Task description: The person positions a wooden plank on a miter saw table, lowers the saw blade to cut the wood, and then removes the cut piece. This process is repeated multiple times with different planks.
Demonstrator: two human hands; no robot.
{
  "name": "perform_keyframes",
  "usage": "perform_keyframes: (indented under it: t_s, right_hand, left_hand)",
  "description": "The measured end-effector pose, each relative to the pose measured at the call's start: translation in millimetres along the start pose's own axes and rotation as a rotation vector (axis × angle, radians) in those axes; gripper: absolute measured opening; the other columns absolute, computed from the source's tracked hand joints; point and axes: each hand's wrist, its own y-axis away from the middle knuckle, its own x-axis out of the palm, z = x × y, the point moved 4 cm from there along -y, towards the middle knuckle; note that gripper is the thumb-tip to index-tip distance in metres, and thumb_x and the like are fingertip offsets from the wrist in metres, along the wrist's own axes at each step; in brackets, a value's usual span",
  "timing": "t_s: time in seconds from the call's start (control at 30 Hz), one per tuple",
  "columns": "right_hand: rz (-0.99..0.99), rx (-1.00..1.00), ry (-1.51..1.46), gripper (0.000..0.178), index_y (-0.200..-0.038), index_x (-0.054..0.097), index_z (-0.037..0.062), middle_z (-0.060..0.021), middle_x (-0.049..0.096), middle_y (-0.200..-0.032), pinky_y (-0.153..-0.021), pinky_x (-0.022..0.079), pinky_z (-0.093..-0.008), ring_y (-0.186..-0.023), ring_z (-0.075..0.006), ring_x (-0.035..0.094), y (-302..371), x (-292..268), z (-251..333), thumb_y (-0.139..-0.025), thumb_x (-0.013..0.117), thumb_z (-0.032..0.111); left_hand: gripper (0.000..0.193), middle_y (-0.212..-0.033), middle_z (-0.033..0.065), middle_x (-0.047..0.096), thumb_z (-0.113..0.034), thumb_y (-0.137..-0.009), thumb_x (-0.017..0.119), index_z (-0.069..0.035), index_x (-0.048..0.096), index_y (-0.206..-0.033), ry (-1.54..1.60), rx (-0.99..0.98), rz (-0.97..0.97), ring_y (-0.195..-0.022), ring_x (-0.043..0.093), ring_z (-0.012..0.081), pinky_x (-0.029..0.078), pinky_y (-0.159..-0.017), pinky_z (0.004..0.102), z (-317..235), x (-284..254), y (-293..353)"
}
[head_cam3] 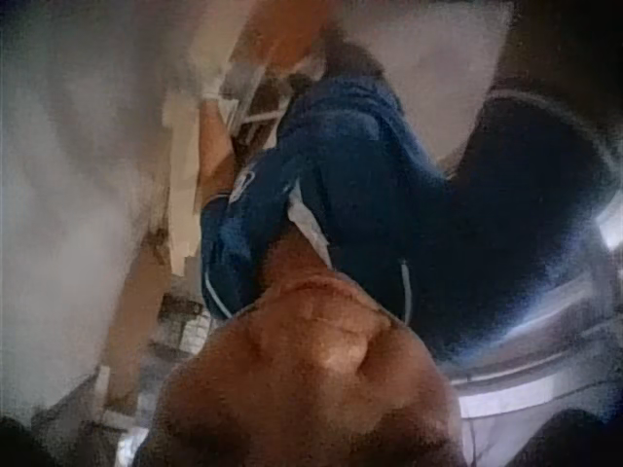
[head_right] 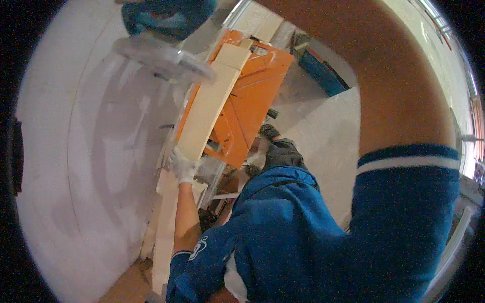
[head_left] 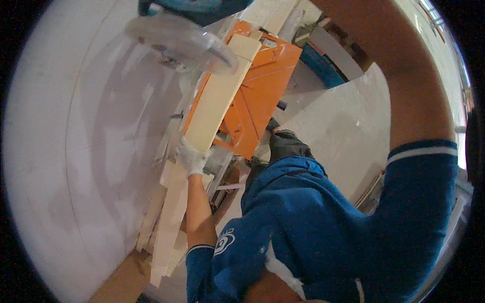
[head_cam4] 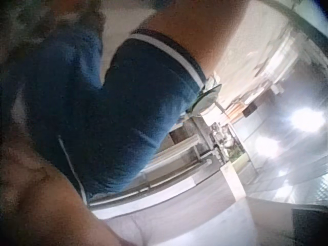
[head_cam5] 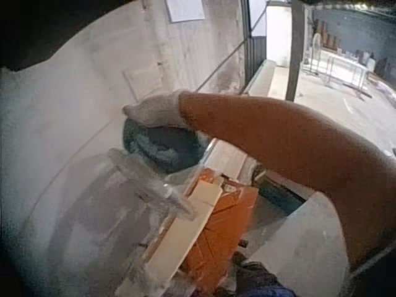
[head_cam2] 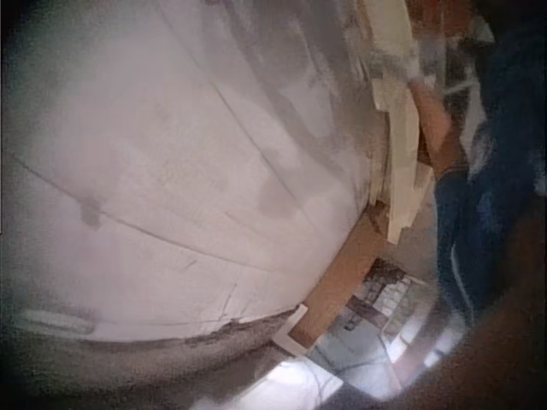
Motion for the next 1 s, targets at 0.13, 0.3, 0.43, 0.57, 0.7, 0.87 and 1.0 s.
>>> perform_keyframes:
  t_s: [0.13, 0.3, 0.43, 0.57, 0.7, 0.87, 1.0]
  right_hand:
    - [-0.034, -0.046, -0.056, 0.056, -0.123, 0.067, 0.0019, -0.0142, 0.069, -0.108, -0.079, 0.053, -0.0399, -0.092, -0.0272, 0.065, -7.2, 7.8, -7.0, -0.107, 0.039, 0.048]
    - [-0.079, -0.118, -0.092, 0.055, -0.123, 0.067, 0.0014, -0.0161, 0.069, -0.112, -0.083, 0.052, -0.0425, -0.098, -0.0293, 0.065, -31.4, 5.7, -13.1, -0.108, 0.037, 0.045]
    - [-0.098, -0.168, -0.100, 0.054, -0.124, 0.066, 0.0009, -0.0177, 0.068, -0.116, -0.087, 0.052, -0.0445, -0.103, -0.0311, 0.065, -57.1, 1.0, -5.1, -0.108, 0.036, 0.043]
    - [-0.098, -0.209, -0.059, 0.054, -0.125, 0.066, 0.0005, -0.0192, 0.068, -0.119, -0.090, 0.052, -0.0466, -0.107, -0.0328, 0.065, -78.7, -0.5, 0.6, -0.109, 0.034, 0.041]
    - [-0.168, -0.123, -0.022, 0.053, -0.125, 0.066, 0.0001, -0.0208, 0.068, -0.123, -0.094, 0.051, -0.0486, -0.112, -0.0346, 0.065, -86.2, -1.0, -9.1, -0.109, 0.033, 0.038]
    - [-0.286, 0.183, -0.676, 0.048, -0.126, 0.063, -0.0017, -0.0238, 0.067, -0.125, -0.101, 0.048, -0.0543, -0.114, -0.0389, 0.064, 5.7, 31.4, -30.9, -0.109, 0.033, 0.031]
    - [-0.515, -0.148, -0.296, 0.042, -0.131, 0.064, 0.0145, -0.0199, 0.070, -0.111, -0.092, 0.054, -0.0428, -0.105, -0.0371, 0.068, 150.7, 61.7, -38.7, -0.109, 0.040, 0.041]
  left_hand:
    - [0.124, -0.145, 0.0263, 0.048, -0.039, -0.051, 0.093, 0.000, 0.032, -0.151, 0.046, 0.103, -0.013, -0.137, 0.041, 0.0467, 0.030, -0.117, 0.0577, 30.8, 1.1, 16.7]
    - [0.128, -0.146, 0.0303, 0.044, -0.038, -0.048, 0.095, 0.003, 0.032, -0.152, 0.042, -0.004, 0.102, -0.137, 0.042, 0.0489, 0.036, -0.117, 0.0539, 60.2, 6.3, 25.6]
    - [0.118, -0.139, 0.0284, 0.049, -0.037, -0.047, 0.095, 0.002, 0.038, -0.143, 0.030, -0.017, 0.115, -0.130, 0.047, 0.0472, 0.041, -0.111, 0.0515, 51.8, 1.7, 23.4]
    - [0.110, -0.132, 0.0264, 0.052, -0.034, -0.047, 0.095, 0.000, 0.040, -0.137, -0.002, -0.017, 0.062, -0.124, 0.050, 0.0469, 0.042, -0.108, 0.0525, 40.2, -5.5, 27.1]
    - [0.112, -0.131, 0.0267, 0.052, -0.034, -0.048, 0.093, 0.000, 0.039, -0.140, -0.037, -0.072, 0.099, -0.126, 0.048, 0.0473, 0.042, -0.108, 0.0532, 36.4, -6.8, 26.9]
    - [0.110, -0.132, 0.0276, 0.051, -0.039, -0.053, 0.090, 0.000, 0.037, -0.142, 0.026, -0.004, 0.081, -0.127, 0.047, 0.0477, 0.042, -0.108, 0.0548, 41.3, -6.8, 26.0]
    - [0.123, -0.144, 0.0290, 0.046, -0.045, -0.056, 0.091, -0.001, 0.029, -0.153, -0.014, -0.084, 0.209, -0.136, 0.043, 0.0469, 0.038, -0.115, 0.0526, 66.0, 14.4, 21.7]
